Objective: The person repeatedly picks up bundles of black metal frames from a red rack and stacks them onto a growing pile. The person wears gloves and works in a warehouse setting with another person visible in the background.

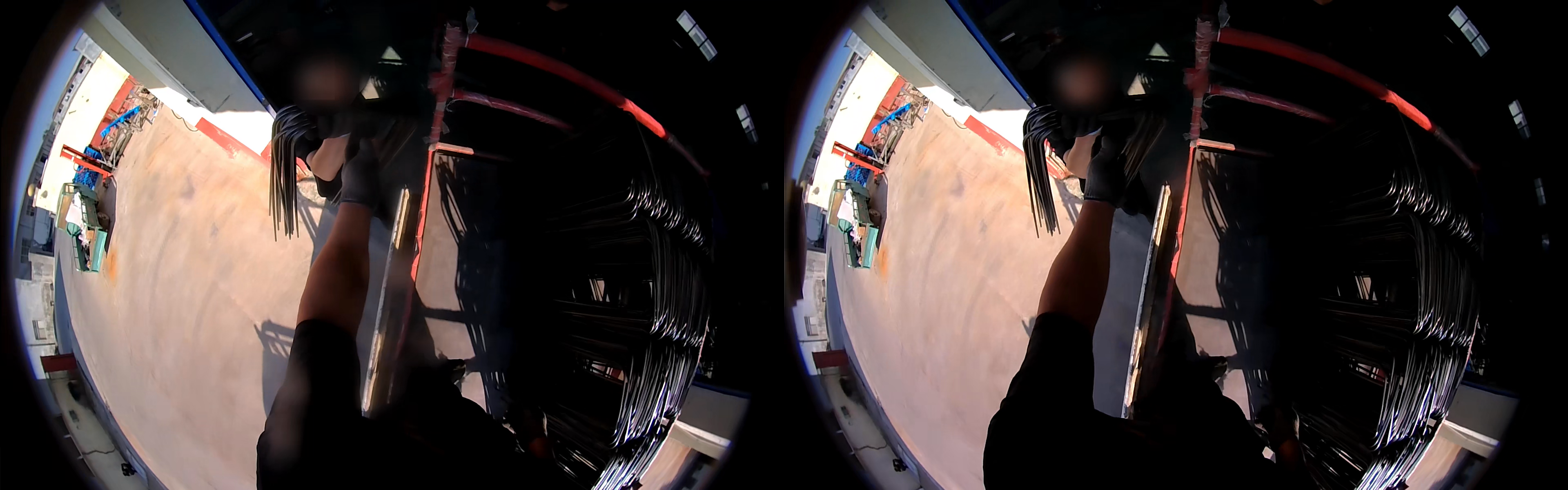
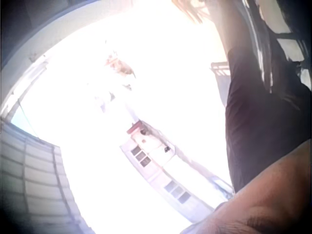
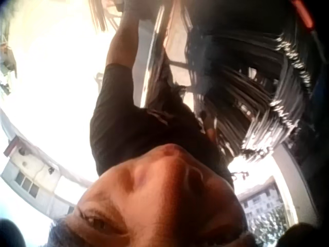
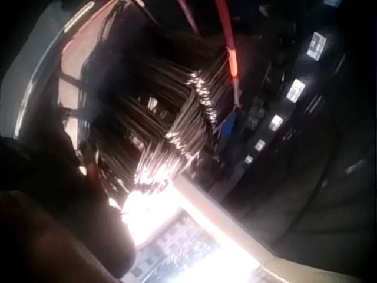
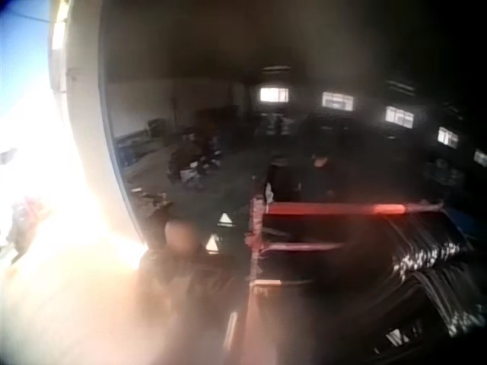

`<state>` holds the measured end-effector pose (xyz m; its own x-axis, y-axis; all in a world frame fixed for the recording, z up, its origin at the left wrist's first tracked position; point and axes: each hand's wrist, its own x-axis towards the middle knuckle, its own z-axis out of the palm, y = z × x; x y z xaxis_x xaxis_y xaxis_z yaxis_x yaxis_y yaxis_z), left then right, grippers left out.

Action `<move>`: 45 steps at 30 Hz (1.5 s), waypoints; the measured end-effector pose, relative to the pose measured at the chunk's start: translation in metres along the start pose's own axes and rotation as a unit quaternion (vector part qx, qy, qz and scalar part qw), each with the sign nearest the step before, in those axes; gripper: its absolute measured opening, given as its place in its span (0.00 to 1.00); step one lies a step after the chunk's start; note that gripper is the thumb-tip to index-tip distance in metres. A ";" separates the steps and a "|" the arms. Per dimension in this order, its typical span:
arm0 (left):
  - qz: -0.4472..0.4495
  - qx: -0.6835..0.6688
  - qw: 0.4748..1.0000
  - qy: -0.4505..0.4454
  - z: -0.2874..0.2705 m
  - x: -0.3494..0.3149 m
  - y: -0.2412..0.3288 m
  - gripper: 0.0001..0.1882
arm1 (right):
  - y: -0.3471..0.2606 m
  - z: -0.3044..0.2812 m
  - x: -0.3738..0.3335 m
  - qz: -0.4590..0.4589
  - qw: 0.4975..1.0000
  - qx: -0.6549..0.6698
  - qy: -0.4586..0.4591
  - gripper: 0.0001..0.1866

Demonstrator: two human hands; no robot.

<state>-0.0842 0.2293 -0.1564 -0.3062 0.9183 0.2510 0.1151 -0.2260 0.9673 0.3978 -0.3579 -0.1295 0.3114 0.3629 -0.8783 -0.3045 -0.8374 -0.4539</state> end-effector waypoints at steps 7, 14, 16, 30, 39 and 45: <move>0.246 0.229 0.941 -0.039 0.066 0.007 -0.038 0.20 | 0.037 -0.040 0.018 -0.058 0.978 -0.201 -0.001 0.16; 0.025 0.101 0.984 -0.143 0.151 0.043 0.055 0.22 | 0.043 -0.040 -0.004 -0.050 0.999 -0.005 0.011 0.14; 0.180 0.076 0.974 -0.112 0.158 0.047 0.048 0.22 | 0.040 -0.033 -0.010 -0.008 0.995 0.102 0.017 0.13; 0.050 -0.568 0.815 -0.108 0.056 -0.088 0.207 0.28 | -0.036 0.020 -0.053 -0.049 0.984 0.167 0.021 0.12; -0.036 -0.270 0.962 -0.024 0.037 -0.228 0.323 0.35 | -0.149 0.139 -0.077 0.067 0.889 0.319 -0.322 0.62; -0.138 -0.445 0.857 -0.220 0.041 -0.327 0.359 0.31 | -0.152 0.133 -0.082 0.124 0.808 0.447 -0.363 0.72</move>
<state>0.0958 -0.1389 0.1070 0.2020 0.9663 0.1597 -0.7311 0.0403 0.6811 0.2988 -0.2057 -0.0079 -0.3697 0.6457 -0.6681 -0.9067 -0.4079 0.1075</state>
